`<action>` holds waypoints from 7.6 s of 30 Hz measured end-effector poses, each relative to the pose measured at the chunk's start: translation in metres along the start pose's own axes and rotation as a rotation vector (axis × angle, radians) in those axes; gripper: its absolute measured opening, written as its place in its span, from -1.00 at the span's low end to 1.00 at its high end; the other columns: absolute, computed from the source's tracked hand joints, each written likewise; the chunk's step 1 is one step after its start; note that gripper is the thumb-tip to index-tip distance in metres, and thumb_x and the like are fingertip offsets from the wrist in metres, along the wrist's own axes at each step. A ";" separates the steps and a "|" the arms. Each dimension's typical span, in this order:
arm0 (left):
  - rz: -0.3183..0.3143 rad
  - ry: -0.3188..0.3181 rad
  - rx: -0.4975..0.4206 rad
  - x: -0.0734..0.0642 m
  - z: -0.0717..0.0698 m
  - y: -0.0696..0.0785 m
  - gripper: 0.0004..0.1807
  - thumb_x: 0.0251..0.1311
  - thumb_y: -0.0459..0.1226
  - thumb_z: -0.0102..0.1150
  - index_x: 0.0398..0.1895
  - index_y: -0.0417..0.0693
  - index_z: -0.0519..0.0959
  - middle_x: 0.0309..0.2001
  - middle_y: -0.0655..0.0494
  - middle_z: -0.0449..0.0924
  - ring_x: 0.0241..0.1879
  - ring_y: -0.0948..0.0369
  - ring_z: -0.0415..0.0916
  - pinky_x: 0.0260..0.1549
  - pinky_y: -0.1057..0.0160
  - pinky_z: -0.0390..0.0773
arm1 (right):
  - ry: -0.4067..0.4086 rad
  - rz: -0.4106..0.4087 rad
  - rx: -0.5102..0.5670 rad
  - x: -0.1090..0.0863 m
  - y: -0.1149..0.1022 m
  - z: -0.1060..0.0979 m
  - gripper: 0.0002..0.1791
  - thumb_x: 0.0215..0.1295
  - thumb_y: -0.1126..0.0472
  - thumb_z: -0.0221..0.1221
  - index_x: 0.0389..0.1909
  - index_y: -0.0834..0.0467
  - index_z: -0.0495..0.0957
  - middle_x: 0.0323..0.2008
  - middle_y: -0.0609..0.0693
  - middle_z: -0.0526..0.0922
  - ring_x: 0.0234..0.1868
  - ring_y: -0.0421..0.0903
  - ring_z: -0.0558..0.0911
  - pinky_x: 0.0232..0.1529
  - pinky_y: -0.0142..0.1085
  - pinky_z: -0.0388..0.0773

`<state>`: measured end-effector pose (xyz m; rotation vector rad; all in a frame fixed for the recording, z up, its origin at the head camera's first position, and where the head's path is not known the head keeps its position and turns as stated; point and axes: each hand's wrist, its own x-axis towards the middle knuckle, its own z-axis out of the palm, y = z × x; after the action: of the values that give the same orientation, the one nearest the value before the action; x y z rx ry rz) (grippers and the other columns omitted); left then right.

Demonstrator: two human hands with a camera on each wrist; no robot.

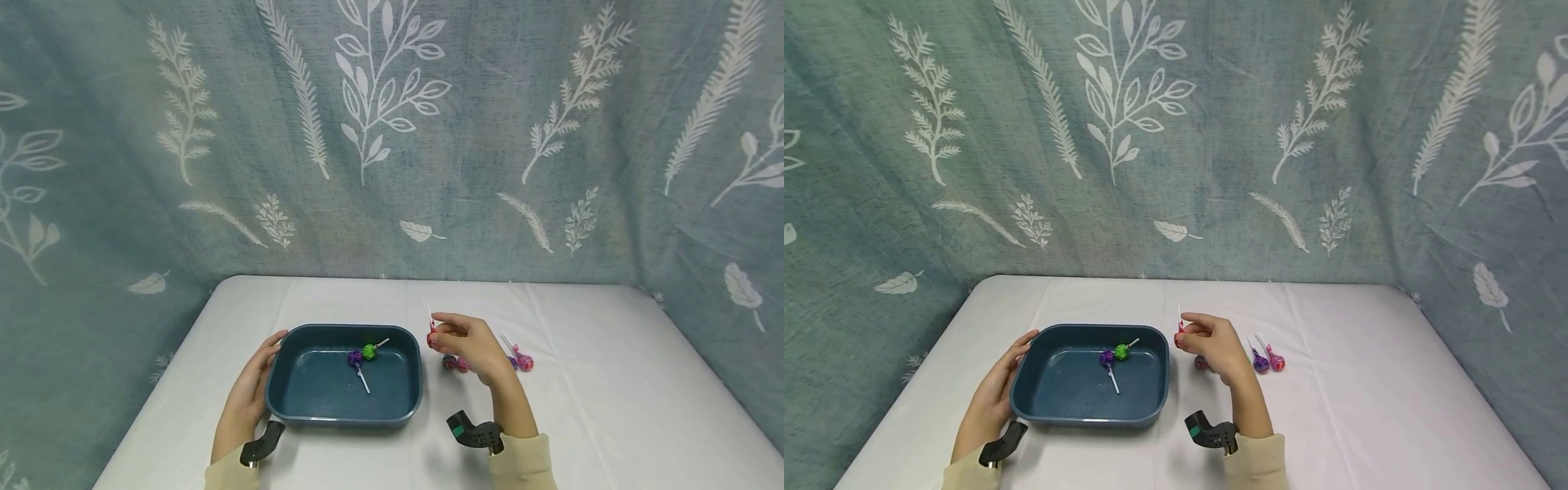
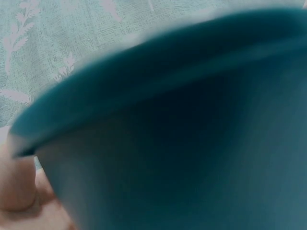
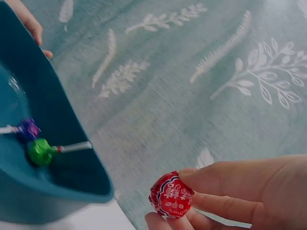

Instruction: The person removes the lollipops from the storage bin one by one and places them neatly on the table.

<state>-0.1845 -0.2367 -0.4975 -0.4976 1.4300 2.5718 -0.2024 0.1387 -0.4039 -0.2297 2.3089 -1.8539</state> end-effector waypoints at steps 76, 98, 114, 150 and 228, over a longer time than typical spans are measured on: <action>0.009 0.020 0.034 0.000 0.001 -0.001 -0.52 0.38 -0.18 0.01 0.35 0.14 0.29 0.10 0.22 0.52 0.13 0.22 0.43 0.05 0.25 0.47 | 0.605 0.375 -0.186 -0.028 0.080 -0.117 -0.55 0.21 0.35 0.19 0.13 0.41 0.46 -0.18 0.24 0.65 -0.38 -0.14 0.59 -0.41 -0.40 0.54; 0.004 -0.001 -0.012 -0.004 0.000 0.000 -0.56 0.39 -0.19 0.02 0.32 0.16 0.31 0.09 0.22 0.53 0.01 0.29 0.49 -0.01 0.32 0.49 | 0.581 0.387 -0.217 -0.029 0.085 -0.119 -0.55 0.25 0.29 0.20 0.14 0.39 0.47 -0.03 0.33 0.57 -0.22 0.02 0.60 -0.30 -0.33 0.59; 0.005 0.003 -0.013 -0.004 0.000 0.000 -0.57 0.40 -0.20 0.00 0.31 0.16 0.32 0.10 0.24 0.52 0.03 0.29 0.48 -0.01 0.32 0.49 | 0.594 0.405 -0.236 -0.030 0.085 -0.120 -0.53 0.27 0.23 0.21 0.16 0.34 0.46 -0.07 0.30 0.60 -0.35 0.00 0.60 -0.20 -0.11 0.46; 0.010 0.011 0.005 -0.001 0.000 -0.002 -0.56 0.40 -0.20 -0.01 0.32 0.14 0.32 0.12 0.22 0.51 0.13 0.22 0.42 0.05 0.26 0.46 | 0.619 0.302 -0.318 0.005 0.158 -0.157 -0.48 0.30 -0.01 0.21 0.21 0.13 0.49 0.05 0.17 0.61 -0.07 0.03 0.61 -0.06 -0.09 0.55; 0.051 -0.021 0.023 -0.011 0.007 0.002 -0.47 0.38 -0.23 -0.02 0.40 0.04 0.22 0.11 0.18 0.51 0.14 0.22 0.43 0.07 0.25 0.45 | -0.479 0.040 -0.180 0.029 0.013 0.120 -0.73 0.41 0.36 0.00 -0.03 0.35 0.60 -0.56 0.07 0.58 -0.59 -0.14 0.50 -0.45 -0.25 0.58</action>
<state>-0.1764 -0.2320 -0.4886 -0.4351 1.4832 2.5885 -0.2033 0.0211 -0.4435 -0.5767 2.1159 -1.3797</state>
